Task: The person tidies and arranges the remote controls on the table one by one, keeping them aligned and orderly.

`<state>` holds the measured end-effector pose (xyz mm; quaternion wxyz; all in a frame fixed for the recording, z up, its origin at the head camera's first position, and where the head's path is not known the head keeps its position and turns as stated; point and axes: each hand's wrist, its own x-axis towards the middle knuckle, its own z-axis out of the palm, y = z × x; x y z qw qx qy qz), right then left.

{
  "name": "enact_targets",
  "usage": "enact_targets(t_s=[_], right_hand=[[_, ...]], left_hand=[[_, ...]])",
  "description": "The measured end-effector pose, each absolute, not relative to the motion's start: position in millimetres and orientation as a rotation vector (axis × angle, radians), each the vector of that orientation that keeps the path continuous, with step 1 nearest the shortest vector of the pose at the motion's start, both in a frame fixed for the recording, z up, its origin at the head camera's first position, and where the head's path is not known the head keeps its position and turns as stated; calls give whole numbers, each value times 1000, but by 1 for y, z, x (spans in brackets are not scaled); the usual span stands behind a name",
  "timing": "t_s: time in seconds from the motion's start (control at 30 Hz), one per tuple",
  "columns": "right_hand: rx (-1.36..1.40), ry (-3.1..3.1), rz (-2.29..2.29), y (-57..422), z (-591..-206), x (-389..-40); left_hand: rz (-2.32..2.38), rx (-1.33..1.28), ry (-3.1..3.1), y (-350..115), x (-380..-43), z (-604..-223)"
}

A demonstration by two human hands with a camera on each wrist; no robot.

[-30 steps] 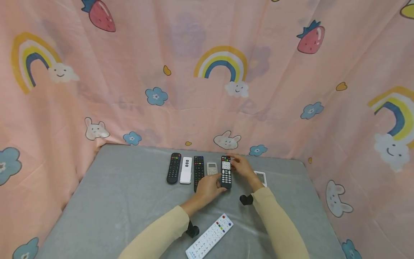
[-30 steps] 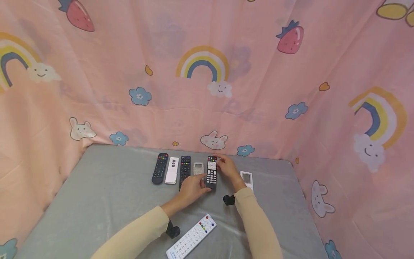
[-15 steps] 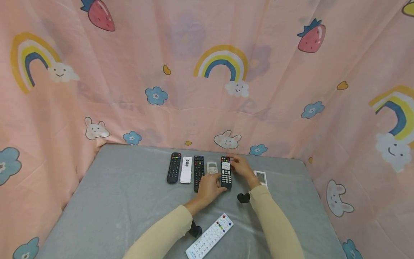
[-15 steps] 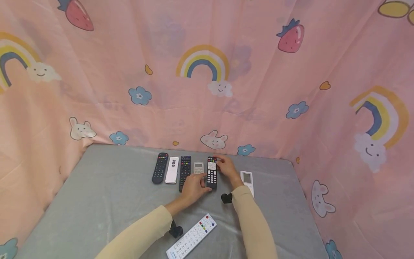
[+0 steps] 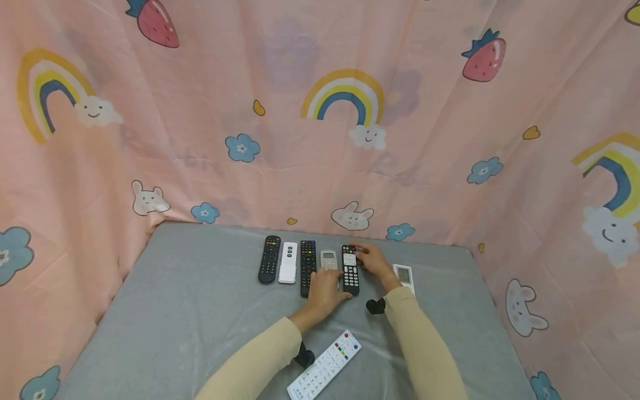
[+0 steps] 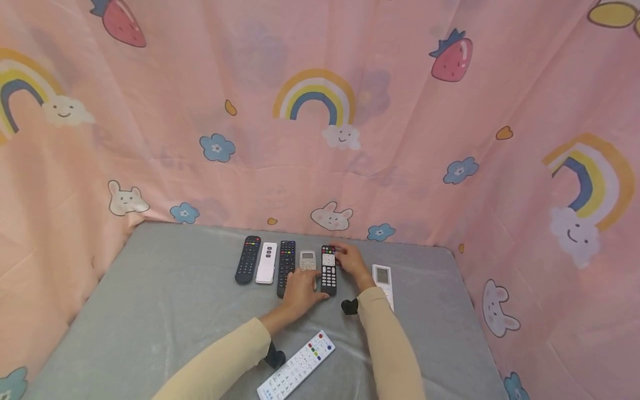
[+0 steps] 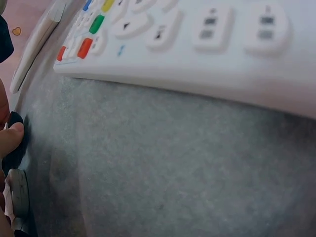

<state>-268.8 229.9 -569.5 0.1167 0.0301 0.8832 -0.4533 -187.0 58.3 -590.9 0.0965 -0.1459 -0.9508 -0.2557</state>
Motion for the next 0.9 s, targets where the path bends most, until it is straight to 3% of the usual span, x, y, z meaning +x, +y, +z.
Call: enact_targets(t_s=[0.9], right_hand=[[-8, 2740, -1198, 225, -576, -268]], left_hand=[[-695, -433, -2863, 62, -186, -590]])
